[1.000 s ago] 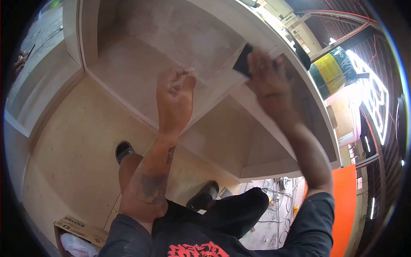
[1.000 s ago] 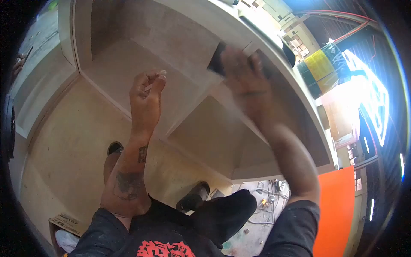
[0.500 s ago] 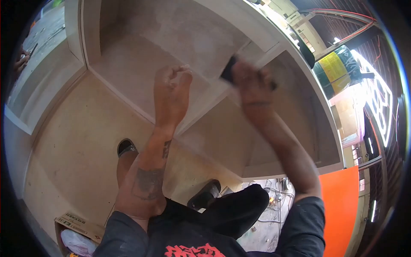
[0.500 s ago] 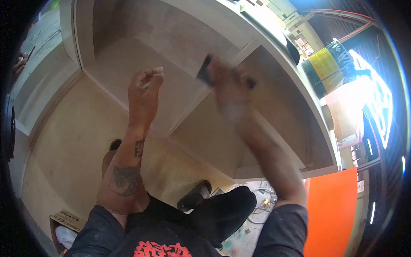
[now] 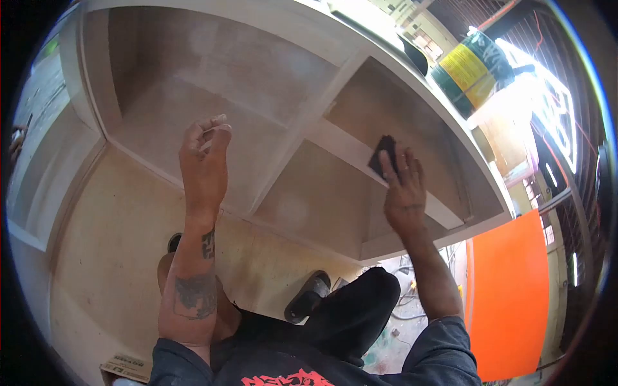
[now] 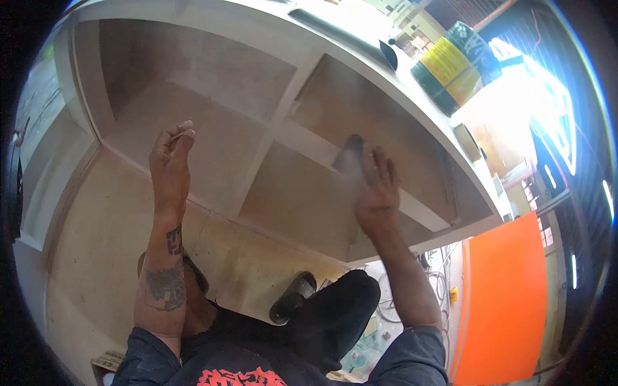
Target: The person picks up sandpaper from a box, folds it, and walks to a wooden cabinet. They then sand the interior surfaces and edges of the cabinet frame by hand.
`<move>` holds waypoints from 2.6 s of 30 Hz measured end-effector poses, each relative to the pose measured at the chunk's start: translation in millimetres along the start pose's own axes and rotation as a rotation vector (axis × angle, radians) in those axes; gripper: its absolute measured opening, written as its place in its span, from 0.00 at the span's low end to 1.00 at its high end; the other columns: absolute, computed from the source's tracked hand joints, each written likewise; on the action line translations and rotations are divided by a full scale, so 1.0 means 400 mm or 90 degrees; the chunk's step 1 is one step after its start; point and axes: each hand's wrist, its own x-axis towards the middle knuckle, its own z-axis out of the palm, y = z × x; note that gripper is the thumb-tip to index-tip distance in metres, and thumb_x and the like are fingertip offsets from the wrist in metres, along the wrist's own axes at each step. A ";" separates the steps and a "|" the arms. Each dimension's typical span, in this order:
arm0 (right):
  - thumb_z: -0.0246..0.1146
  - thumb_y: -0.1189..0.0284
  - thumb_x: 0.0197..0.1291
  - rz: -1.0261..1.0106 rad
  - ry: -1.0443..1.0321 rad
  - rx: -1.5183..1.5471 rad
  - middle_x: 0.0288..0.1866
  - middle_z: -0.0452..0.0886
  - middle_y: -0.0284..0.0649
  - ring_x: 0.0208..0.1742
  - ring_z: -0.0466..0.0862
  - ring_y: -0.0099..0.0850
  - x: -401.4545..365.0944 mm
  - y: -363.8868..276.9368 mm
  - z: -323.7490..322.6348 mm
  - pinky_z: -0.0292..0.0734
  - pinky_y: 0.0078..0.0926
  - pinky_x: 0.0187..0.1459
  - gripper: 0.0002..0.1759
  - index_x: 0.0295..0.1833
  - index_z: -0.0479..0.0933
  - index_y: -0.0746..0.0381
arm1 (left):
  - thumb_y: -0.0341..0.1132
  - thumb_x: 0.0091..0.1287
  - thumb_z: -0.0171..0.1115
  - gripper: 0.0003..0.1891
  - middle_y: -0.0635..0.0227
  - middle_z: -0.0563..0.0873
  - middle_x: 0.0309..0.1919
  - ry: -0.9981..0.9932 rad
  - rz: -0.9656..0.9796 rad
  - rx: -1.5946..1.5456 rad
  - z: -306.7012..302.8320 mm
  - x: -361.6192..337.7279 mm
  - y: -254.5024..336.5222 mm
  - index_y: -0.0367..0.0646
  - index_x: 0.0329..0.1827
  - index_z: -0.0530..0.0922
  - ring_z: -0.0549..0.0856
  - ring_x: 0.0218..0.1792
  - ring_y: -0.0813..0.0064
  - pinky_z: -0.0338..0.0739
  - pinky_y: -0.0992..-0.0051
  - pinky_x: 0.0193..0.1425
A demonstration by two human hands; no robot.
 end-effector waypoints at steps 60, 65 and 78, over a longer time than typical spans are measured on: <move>0.61 0.67 0.65 -0.241 -0.042 -0.030 0.83 0.60 0.38 0.81 0.60 0.34 0.123 -0.004 0.121 0.52 0.53 0.78 0.36 0.79 0.63 0.55 | 0.45 0.72 0.64 0.23 0.55 0.78 0.64 -0.147 0.081 0.267 0.062 -0.016 -0.094 0.40 0.63 0.77 0.77 0.67 0.54 0.69 0.56 0.70; 0.51 0.59 0.74 -0.034 -0.259 0.199 0.84 0.56 0.41 0.84 0.55 0.43 0.093 0.149 0.057 0.47 0.50 0.80 0.35 0.82 0.55 0.57 | 0.44 0.72 0.63 0.22 0.54 0.77 0.65 -0.123 0.105 0.282 0.048 -0.016 -0.058 0.42 0.64 0.77 0.75 0.69 0.51 0.69 0.55 0.70; 0.43 0.57 0.78 -0.191 -0.163 0.276 0.79 0.63 0.50 0.80 0.61 0.49 0.179 0.105 0.042 0.53 0.49 0.78 0.31 0.79 0.57 0.62 | 0.45 0.71 0.64 0.21 0.57 0.76 0.64 -0.175 0.135 0.273 0.080 -0.001 -0.081 0.44 0.62 0.78 0.75 0.68 0.55 0.70 0.56 0.69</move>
